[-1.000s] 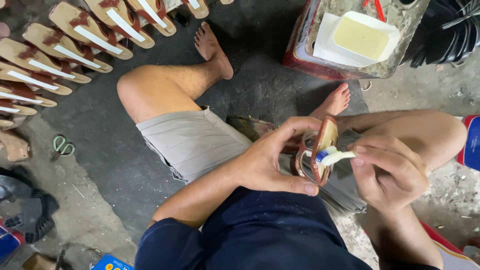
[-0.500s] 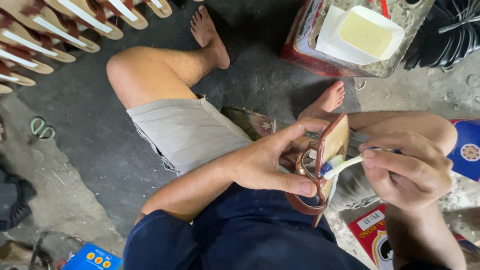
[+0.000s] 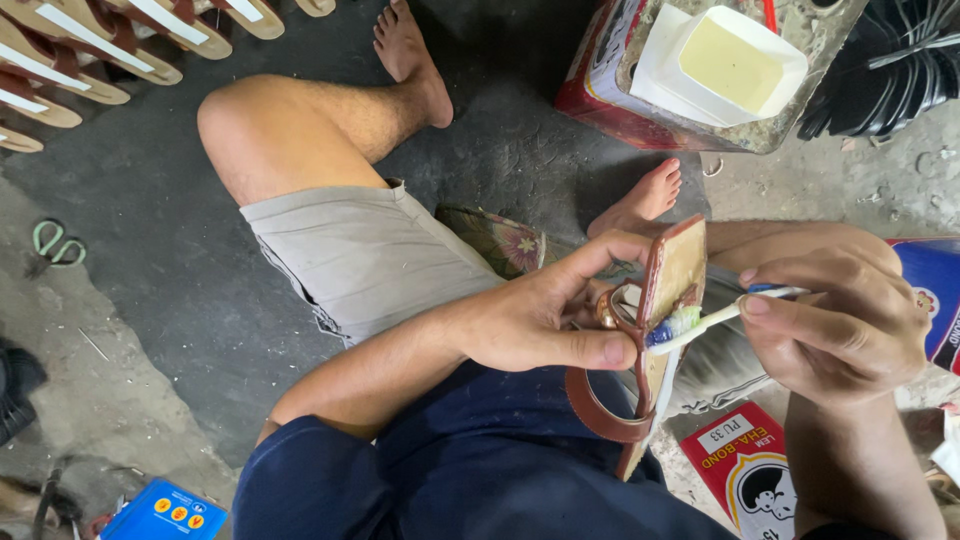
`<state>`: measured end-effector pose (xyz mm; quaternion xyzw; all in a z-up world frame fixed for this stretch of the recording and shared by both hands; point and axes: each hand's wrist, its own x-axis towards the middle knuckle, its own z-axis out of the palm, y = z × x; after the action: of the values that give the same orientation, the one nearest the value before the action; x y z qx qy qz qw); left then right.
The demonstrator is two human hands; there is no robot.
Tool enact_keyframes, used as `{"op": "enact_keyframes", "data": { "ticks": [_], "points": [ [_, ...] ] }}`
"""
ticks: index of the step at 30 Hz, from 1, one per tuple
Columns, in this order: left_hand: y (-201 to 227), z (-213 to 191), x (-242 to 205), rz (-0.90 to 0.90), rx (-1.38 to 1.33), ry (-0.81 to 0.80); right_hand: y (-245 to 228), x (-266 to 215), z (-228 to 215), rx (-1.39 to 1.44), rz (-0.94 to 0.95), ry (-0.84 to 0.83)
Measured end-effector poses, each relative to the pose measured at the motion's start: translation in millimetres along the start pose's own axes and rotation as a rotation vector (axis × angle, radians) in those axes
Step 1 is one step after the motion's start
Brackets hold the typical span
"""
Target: The person sits on the floor and applies a yellowish substance to the edges of wooden sandals using a toothbrush. They repeatedly dip the brush into a container and spread the substance along the sole and strap areas of multiple sandals, placing each treated sandal into a row on the floor.
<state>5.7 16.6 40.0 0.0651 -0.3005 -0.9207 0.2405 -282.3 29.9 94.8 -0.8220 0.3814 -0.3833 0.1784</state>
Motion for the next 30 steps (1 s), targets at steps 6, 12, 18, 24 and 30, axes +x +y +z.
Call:
{"op": "enact_keyframes", "data": {
  "ticks": [6, 12, 18, 24, 30],
  "points": [
    [-2, -3, -2, -0.016, 0.118, 0.050, 0, -16, -8, -0.075, 0.002, -0.048],
    [6, 1, 1, -0.054, 0.166, 0.091, -25, -18, -19, -0.169, 0.080, -0.103],
    [16, -4, 8, 0.270, 0.420, -0.024, -43, -17, -23, -0.300, 0.197, -0.095],
    [10, -5, 10, 0.279, 0.475, -0.006, -35, -14, -18, -0.241, 0.140, -0.057],
    [8, -6, 7, 0.131, 0.201, 0.019, -23, -8, -17, -0.108, 0.064, -0.101]
  ]
}}
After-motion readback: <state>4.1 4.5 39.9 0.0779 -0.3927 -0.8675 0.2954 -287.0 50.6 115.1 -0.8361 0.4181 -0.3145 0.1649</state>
